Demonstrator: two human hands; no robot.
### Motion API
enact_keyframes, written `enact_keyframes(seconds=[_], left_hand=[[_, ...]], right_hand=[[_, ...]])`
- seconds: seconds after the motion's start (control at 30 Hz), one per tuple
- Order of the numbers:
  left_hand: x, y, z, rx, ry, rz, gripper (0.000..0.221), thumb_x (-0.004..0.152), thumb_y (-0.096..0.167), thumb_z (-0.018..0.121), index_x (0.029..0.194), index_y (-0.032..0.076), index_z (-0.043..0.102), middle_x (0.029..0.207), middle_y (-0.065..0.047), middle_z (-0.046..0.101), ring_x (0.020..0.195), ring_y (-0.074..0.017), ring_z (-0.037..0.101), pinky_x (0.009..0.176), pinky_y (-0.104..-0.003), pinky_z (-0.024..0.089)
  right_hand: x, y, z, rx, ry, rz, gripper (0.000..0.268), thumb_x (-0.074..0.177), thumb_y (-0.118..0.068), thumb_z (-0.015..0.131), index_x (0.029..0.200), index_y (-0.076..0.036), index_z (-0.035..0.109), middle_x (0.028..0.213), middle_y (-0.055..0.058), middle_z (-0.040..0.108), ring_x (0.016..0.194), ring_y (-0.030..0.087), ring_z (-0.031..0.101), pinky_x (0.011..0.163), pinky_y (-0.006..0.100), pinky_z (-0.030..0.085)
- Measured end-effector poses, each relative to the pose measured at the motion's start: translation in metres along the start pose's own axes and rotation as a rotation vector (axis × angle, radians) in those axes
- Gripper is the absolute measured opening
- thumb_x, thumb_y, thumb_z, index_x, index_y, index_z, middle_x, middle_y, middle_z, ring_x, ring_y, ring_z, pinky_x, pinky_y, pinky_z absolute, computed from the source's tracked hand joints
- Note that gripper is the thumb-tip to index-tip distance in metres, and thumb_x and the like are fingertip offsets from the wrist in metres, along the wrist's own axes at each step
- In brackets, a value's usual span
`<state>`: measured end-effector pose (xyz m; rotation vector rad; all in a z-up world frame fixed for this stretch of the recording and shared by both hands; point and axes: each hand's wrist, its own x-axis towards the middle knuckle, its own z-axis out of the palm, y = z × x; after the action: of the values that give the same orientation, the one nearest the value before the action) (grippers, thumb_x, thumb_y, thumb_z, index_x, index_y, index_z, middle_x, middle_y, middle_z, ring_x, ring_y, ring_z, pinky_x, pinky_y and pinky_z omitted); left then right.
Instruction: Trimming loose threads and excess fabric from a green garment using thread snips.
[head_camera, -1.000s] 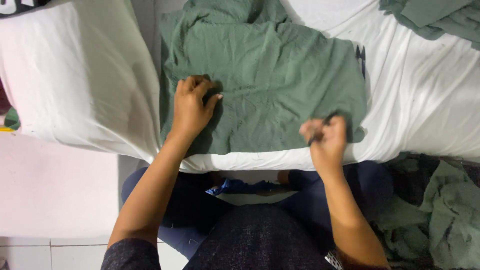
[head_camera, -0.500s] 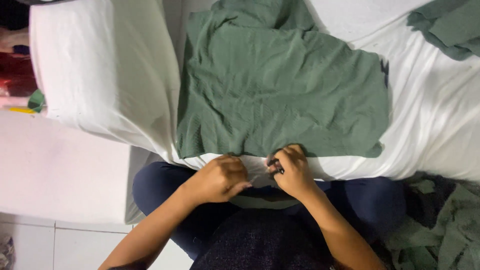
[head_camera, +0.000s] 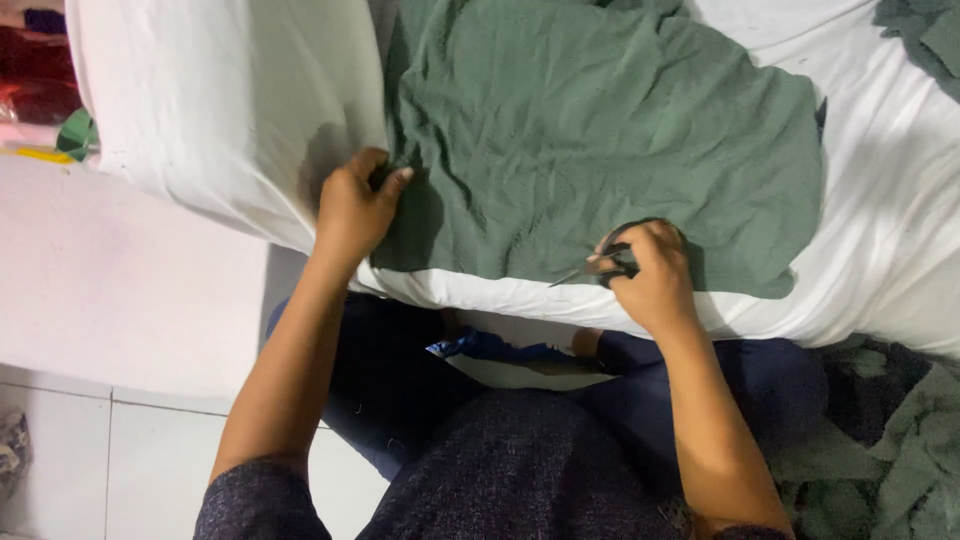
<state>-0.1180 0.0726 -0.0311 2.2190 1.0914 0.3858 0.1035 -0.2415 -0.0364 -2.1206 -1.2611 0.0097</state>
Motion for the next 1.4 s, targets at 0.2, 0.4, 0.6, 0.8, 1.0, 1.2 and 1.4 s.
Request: enact_keyframes(seconds=[0.2,0.4,0.6,0.8,1.0,1.2,1.4], left_hand=[[0.006,0.025,-0.023,-0.917,-0.142,-0.190,0.014,0.099,0.012,0.069,0.113,0.010,0.071,0.080,-0.001,0.070,0.072,-0.0117,0.071,0.067,-0.026,0.062],[0.000,0.009,-0.018,-1.343,-0.284,-0.264,0.051,0.095,-0.006,0.057,0.144,0.005,0.052,0.115,-0.008,0.074,0.100,-0.0212,0.075,0.088,-0.035,0.062],[-0.006,0.032,-0.040,-1.524,-0.377,-0.307,0.073,0.092,-0.017,0.047,0.158,0.014,0.040,0.076,0.006,0.054,0.068,0.0000,0.044,0.067,-0.010,0.039],[-0.001,0.030,-0.007,-1.654,-0.489,-0.191,0.072,0.086,-0.014,0.045,0.156,0.002,0.037,0.085,0.007,0.054,0.067,-0.0093,0.069,0.060,-0.028,0.067],[-0.010,0.042,0.034,-1.745,-0.537,-0.138,0.084,0.080,-0.016,0.047,0.159,0.005,0.028,0.129,-0.006,0.059,0.092,-0.0233,0.072,0.070,-0.045,0.070],[-0.018,0.051,0.051,-1.741,-0.475,-0.166,0.088,0.081,-0.022,0.047,0.160,0.009,0.026,0.137,-0.007,0.050,0.099,-0.0240,0.071,0.070,-0.040,0.070],[-0.010,0.027,0.072,-1.721,-0.423,-0.189,0.090,0.080,-0.025,0.043,0.161,0.012,0.029,0.142,-0.007,0.053,0.106,-0.0210,0.071,0.074,-0.022,0.065]], right_hand=[[0.007,0.016,-0.011,0.406,0.039,0.354,0.034,0.080,0.016,0.074,0.095,-0.011,0.060,0.081,0.003,0.073,0.076,0.015,0.068,0.078,0.024,0.053],[0.004,0.040,-0.017,0.323,0.116,0.258,0.034,0.089,0.024,0.073,0.106,0.003,0.051,0.096,0.022,0.073,0.087,0.028,0.071,0.081,0.034,0.056],[0.007,-0.015,-0.032,0.447,0.076,0.252,0.043,0.084,0.025,0.066,0.106,-0.001,0.039,0.108,0.022,0.066,0.092,0.031,0.073,0.089,0.037,0.058],[0.014,-0.062,0.003,0.695,0.204,0.291,0.035,0.088,0.004,0.083,0.107,-0.007,0.056,0.095,0.008,0.075,0.086,0.014,0.073,0.079,0.026,0.060],[0.042,-0.134,0.041,0.782,0.247,0.137,0.032,0.080,0.003,0.088,0.103,-0.004,0.068,0.091,0.008,0.077,0.083,0.015,0.074,0.079,0.025,0.060],[0.048,-0.115,0.074,0.465,0.264,0.033,0.022,0.084,-0.007,0.087,0.093,-0.010,0.067,0.086,0.003,0.077,0.076,0.020,0.075,0.070,0.030,0.060],[0.023,-0.114,0.050,0.935,0.105,0.120,0.027,0.089,-0.006,0.079,0.098,-0.007,0.054,0.085,0.009,0.075,0.079,0.016,0.072,0.070,0.029,0.058]])
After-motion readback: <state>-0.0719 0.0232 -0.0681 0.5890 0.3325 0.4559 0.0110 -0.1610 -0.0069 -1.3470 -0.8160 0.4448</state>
